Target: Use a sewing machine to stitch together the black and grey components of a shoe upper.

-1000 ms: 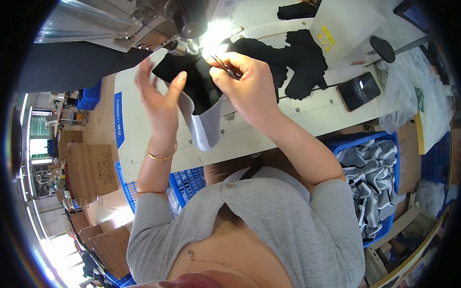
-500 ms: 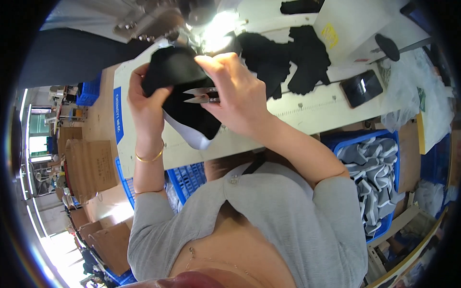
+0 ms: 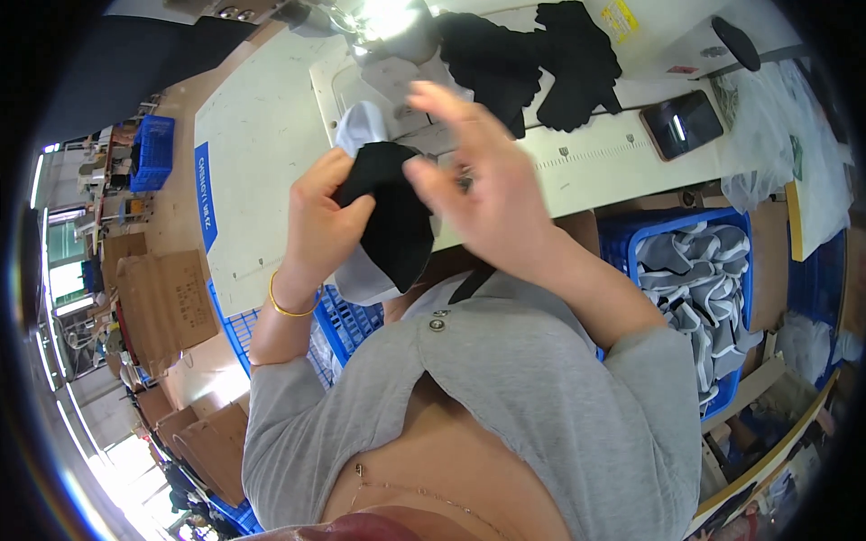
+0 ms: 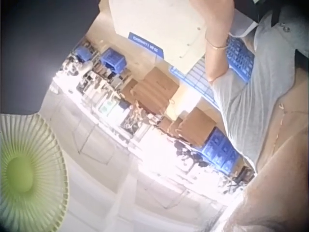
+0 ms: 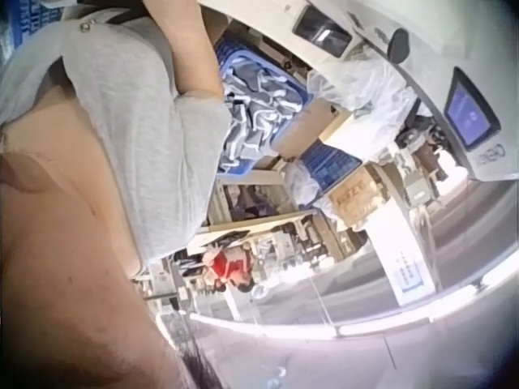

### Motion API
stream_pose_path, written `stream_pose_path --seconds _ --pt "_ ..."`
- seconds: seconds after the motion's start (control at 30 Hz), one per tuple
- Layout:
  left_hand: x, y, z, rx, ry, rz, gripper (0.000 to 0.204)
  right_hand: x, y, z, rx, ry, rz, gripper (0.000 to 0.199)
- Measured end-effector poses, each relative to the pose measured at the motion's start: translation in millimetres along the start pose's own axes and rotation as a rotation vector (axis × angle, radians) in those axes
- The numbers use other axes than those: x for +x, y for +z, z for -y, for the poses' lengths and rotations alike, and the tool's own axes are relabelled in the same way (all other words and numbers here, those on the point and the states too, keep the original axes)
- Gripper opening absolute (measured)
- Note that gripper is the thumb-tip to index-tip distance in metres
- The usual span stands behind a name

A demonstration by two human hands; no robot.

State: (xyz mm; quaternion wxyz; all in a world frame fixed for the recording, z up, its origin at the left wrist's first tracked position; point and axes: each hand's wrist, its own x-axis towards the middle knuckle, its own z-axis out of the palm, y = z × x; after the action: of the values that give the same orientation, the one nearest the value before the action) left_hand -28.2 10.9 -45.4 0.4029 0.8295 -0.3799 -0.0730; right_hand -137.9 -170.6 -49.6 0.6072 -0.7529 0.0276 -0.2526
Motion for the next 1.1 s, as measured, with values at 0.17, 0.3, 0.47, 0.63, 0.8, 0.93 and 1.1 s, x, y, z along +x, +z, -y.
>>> stream_pose_path --seconds 0.17,0.3,0.47,0.63,0.8,0.93,1.1 --pt "2.0 9.3 -12.9 0.045 0.043 0.033 0.024 18.7 2.0 -24.8 -0.196 -0.092 0.219 0.034" --pt "-6.9 -1.5 13.1 -0.348 0.068 0.166 0.015 15.2 0.0 -31.2 -0.213 -0.171 0.161 0.014" --pt "-18.3 11.4 15.2 -0.458 -0.231 0.122 0.016 -16.5 21.6 -65.3 -0.395 -0.183 -0.147 0.016" --pt "-16.7 40.8 14.4 -0.143 -0.128 -0.257 0.022 -16.1 9.6 -85.0 -0.326 -0.241 -0.065 0.016" --pt "-12.1 37.4 16.9 -0.125 -0.160 -0.264 0.021 50.7 -62.4 -111.8 -0.812 -0.272 -0.214 0.018" --pt "-7.4 32.5 7.5 -0.219 -0.228 -0.179 0.018 57.0 -70.1 -128.2 -0.893 -0.179 -0.106 0.021" --pt "-8.9 29.4 7.7 -0.297 -0.245 -0.122 0.014 54.6 -68.9 -130.7 -0.797 -0.251 -0.171 0.020"
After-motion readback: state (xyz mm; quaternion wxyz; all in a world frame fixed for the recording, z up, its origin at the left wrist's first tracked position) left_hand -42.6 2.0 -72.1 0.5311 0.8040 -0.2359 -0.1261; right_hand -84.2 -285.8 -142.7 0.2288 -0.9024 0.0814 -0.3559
